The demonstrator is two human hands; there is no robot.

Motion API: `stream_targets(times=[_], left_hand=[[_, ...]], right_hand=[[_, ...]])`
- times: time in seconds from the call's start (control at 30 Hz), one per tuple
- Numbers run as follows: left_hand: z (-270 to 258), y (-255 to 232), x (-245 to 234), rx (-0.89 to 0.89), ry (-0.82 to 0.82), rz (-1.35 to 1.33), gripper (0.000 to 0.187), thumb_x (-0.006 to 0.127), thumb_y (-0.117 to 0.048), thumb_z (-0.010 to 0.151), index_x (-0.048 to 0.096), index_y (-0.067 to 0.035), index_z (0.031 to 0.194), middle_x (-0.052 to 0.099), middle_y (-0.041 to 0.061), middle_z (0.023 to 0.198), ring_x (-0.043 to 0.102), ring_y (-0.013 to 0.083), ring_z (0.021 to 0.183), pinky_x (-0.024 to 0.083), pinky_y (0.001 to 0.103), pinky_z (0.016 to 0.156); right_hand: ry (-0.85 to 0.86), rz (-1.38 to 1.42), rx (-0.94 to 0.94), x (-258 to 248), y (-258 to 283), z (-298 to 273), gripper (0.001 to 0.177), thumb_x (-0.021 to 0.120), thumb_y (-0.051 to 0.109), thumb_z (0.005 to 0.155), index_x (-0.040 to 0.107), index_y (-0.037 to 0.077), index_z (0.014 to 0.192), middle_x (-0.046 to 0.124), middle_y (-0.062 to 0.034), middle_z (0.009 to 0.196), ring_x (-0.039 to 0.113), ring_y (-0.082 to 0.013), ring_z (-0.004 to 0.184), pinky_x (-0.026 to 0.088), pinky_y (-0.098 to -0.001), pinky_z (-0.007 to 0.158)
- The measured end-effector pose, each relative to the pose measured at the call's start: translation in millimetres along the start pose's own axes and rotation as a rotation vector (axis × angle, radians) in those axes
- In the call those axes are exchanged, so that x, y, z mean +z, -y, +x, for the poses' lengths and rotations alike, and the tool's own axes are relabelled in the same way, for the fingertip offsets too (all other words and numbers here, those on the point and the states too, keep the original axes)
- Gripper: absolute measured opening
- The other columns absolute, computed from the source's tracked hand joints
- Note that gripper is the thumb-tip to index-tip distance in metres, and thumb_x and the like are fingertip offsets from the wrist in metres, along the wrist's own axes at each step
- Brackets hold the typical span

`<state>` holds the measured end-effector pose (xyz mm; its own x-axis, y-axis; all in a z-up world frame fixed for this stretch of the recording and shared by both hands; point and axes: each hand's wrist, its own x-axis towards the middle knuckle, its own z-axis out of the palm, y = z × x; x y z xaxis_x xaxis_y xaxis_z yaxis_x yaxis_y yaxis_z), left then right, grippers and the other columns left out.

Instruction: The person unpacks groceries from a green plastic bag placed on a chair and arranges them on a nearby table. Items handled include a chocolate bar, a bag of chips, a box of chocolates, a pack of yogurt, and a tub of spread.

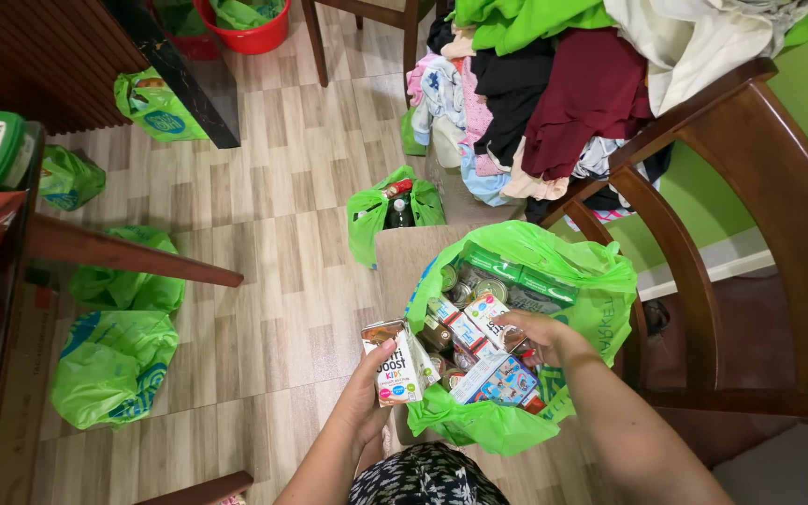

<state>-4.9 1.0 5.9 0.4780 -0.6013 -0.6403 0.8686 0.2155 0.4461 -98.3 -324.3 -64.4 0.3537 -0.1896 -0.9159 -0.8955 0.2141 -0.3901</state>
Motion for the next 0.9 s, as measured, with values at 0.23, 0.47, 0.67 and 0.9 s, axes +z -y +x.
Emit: stream_targets(times=[0.23, 0.47, 0.67, 0.9], left_hand=[[0, 6, -12, 0.026, 0.0, -0.007, 0.052, 0.072, -0.038, 0.085, 0.059, -0.012, 0.128, 0.074, 0.008, 0.108, 0.072, 0.0207, 0.098, 0.059, 0.041, 0.087], [-3, 14, -10, 0.011, -0.055, -0.026, 0.048, 0.072, -0.039, 0.083, 0.062, -0.013, 0.123, 0.075, 0.007, 0.107, 0.073, 0.0208, 0.098, 0.058, 0.042, 0.088], [-10, 21, -6, 0.021, -0.024, -0.038, 0.05, 0.072, -0.04, 0.084, 0.063, -0.011, 0.123, 0.076, 0.009, 0.107, 0.074, 0.0219, 0.098, 0.059, 0.041, 0.089], [-19, 29, -7, 0.041, -0.053, -0.038, 0.047, 0.071, -0.039, 0.084, 0.064, -0.011, 0.121, 0.076, 0.008, 0.106, 0.074, 0.0207, 0.097, 0.058, 0.042, 0.091]], right_hand=[[0.018, 0.111, 0.018, 4, -6, 2, 0.047, 0.079, 0.045, 0.078, 0.067, 0.021, 0.116, 0.064, -0.0019, 0.094, 0.058, -0.0175, 0.083, 0.045, -0.0383, 0.077], [0.034, 0.25, -0.051, 3, -22, 2, 0.04, 0.082, 0.036, 0.081, 0.064, 0.014, 0.11, 0.066, -0.0033, 0.095, 0.062, -0.0176, 0.08, 0.055, -0.0376, 0.073], [0.133, 0.293, 0.019, 1, -21, -6, 0.037, 0.078, 0.035, 0.083, 0.063, 0.008, 0.103, 0.069, -0.0075, 0.09, 0.067, -0.0229, 0.079, 0.059, -0.0422, 0.074], [0.133, 0.407, -0.137, 11, -28, -21, 0.037, 0.075, 0.027, 0.083, 0.067, 0.006, 0.112, 0.074, -0.0111, 0.097, 0.071, -0.0254, 0.084, 0.062, -0.0451, 0.076]])
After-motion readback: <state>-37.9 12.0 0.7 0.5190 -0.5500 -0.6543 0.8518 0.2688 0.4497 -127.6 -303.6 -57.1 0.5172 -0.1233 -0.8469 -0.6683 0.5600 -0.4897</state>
